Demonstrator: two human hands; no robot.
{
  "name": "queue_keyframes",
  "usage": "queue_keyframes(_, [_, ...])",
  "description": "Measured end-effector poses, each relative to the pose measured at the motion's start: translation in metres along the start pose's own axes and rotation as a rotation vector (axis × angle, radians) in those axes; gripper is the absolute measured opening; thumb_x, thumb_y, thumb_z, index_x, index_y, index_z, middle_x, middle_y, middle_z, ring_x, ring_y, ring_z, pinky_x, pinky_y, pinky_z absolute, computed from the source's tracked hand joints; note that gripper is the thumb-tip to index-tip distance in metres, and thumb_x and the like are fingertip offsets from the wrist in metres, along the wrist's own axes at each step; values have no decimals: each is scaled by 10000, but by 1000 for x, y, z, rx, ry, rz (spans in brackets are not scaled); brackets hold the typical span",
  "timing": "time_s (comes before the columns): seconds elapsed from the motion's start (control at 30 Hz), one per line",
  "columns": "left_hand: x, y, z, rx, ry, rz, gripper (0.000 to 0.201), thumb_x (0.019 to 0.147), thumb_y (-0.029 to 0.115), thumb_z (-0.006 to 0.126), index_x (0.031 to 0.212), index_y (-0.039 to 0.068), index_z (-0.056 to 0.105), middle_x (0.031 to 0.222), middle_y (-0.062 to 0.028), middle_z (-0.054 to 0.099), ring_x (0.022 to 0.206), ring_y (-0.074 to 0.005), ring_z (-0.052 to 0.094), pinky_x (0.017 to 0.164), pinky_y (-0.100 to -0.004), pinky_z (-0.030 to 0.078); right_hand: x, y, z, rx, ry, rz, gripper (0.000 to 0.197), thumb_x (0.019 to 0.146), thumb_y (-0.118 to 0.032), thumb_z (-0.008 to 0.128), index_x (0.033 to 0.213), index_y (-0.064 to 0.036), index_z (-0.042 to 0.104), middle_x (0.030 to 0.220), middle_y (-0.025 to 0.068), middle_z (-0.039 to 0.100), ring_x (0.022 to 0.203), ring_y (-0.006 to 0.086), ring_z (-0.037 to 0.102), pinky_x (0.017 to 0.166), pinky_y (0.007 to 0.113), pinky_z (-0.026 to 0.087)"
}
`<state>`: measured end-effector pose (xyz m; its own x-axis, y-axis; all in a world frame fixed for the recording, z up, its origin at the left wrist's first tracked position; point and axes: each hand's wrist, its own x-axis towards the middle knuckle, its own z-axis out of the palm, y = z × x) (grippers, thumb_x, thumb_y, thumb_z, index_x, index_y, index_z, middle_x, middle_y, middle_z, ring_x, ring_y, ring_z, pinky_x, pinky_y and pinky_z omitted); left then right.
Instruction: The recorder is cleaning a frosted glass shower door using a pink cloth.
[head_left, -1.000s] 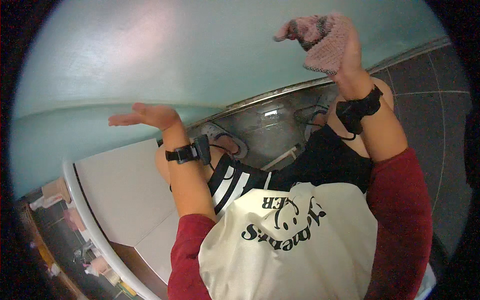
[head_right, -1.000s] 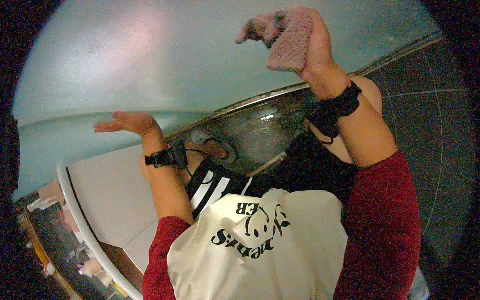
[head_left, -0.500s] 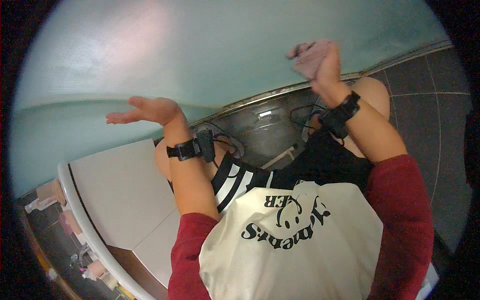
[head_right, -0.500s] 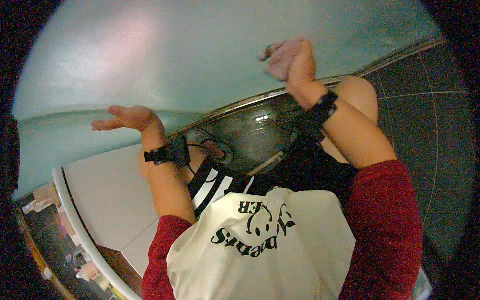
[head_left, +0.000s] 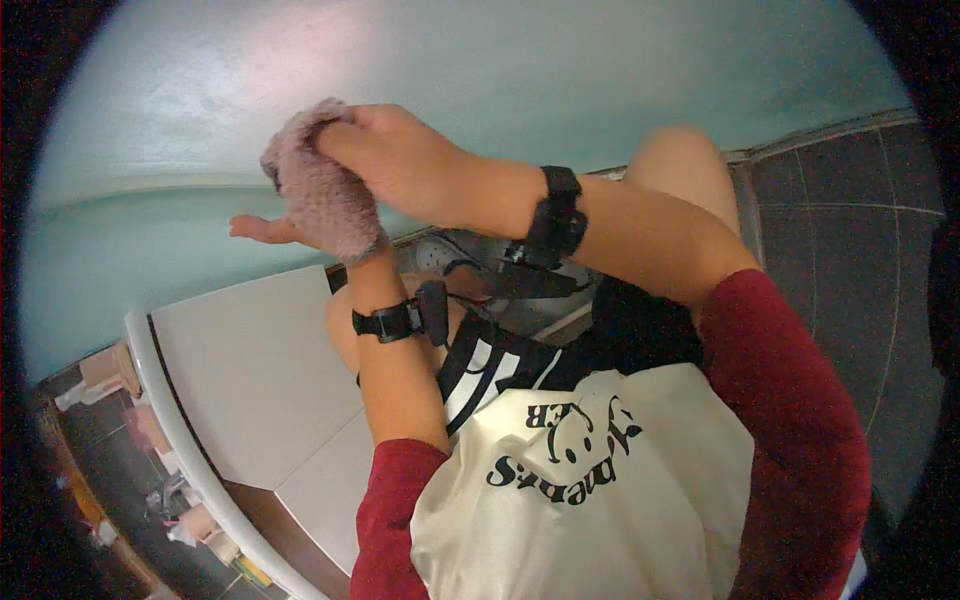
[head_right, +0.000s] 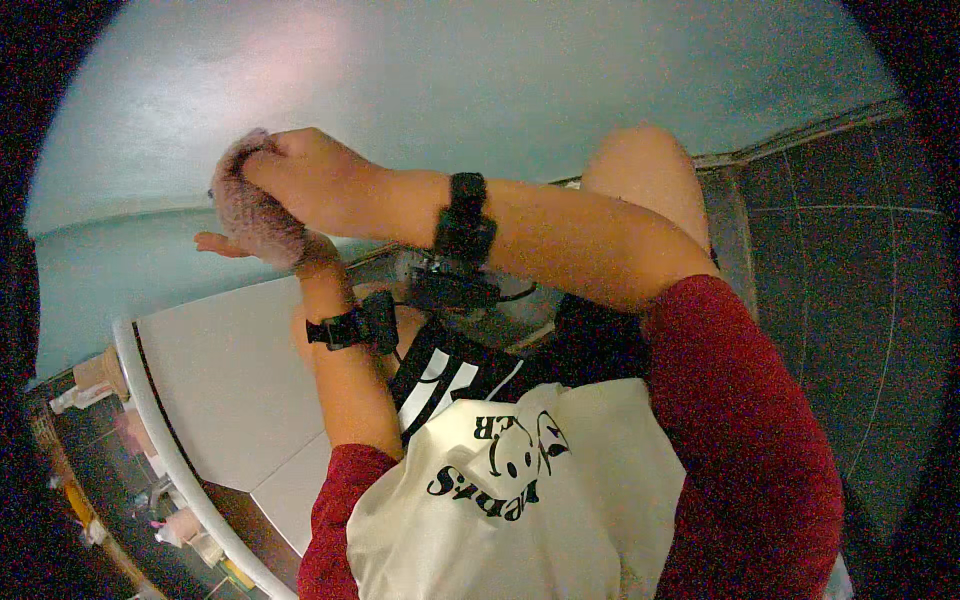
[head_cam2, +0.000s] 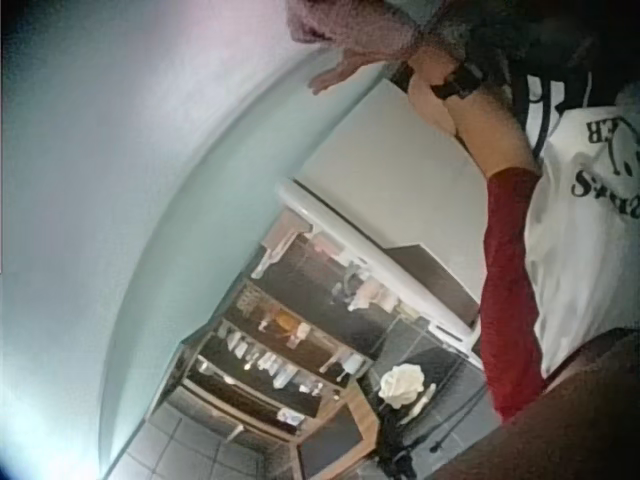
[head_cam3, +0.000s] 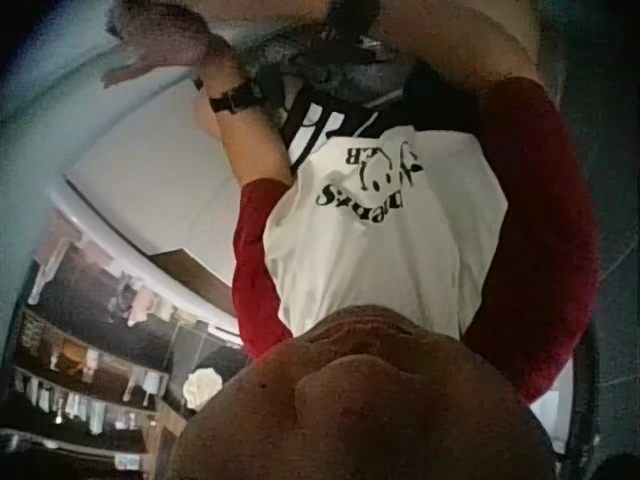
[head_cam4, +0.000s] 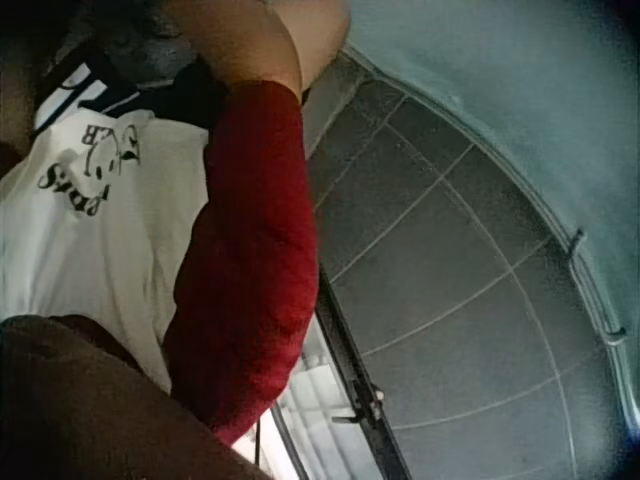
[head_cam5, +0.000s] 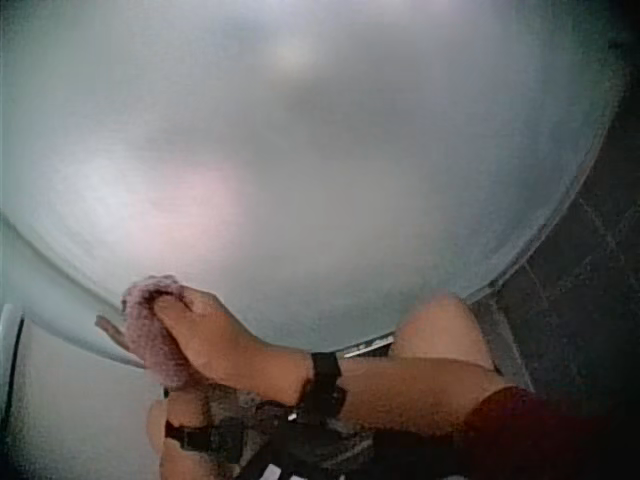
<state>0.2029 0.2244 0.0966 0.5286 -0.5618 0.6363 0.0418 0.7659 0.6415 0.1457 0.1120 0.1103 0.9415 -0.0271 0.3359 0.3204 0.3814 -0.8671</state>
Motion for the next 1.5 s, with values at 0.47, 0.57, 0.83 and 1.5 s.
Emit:
queue_keyframes(0.47, [-47,-13,-15,1689,697,287,603,1046,343,130,1477,-23,-81,1552,-206,-146,1445,-346,-103,1173,-482,-14,-56,86,-66,-92,135,596,275,947,-223,460,1017,-28,641,815,21,627,694,98,544,608,273,454])
queue_keyframes(0.57, [-52,-8,-18,1829,690,266,596,1047,331,133,1476,-25,-79,1550,-217,-140,1444,-350,-112,1171,-484,-20,-79,93,-92,-130,173,617,287,949,-235,462,1006,-15,638,814,33,627,671,106,541,592,273,449])
queue_keyframes(0.83, [-45,-8,-9,1836,737,280,631,1040,368,149,1476,-34,-68,1544,-245,-122,1435,-378,-124,1157,-521,-30,-112,107,-145,-195,238,647,317,957,-256,453,1000,14,614,755,57,634,644,158,598,578,292,481])
queue_keyframes(1.5, [-52,-6,-12,1550,776,129,732,990,570,163,1514,84,5,1585,-126,-10,1460,-305,3,1173,-471,19,13,50,-27,-249,-114,437,320,917,-237,461,970,21,642,837,121,677,768,156,611,681,313,479])
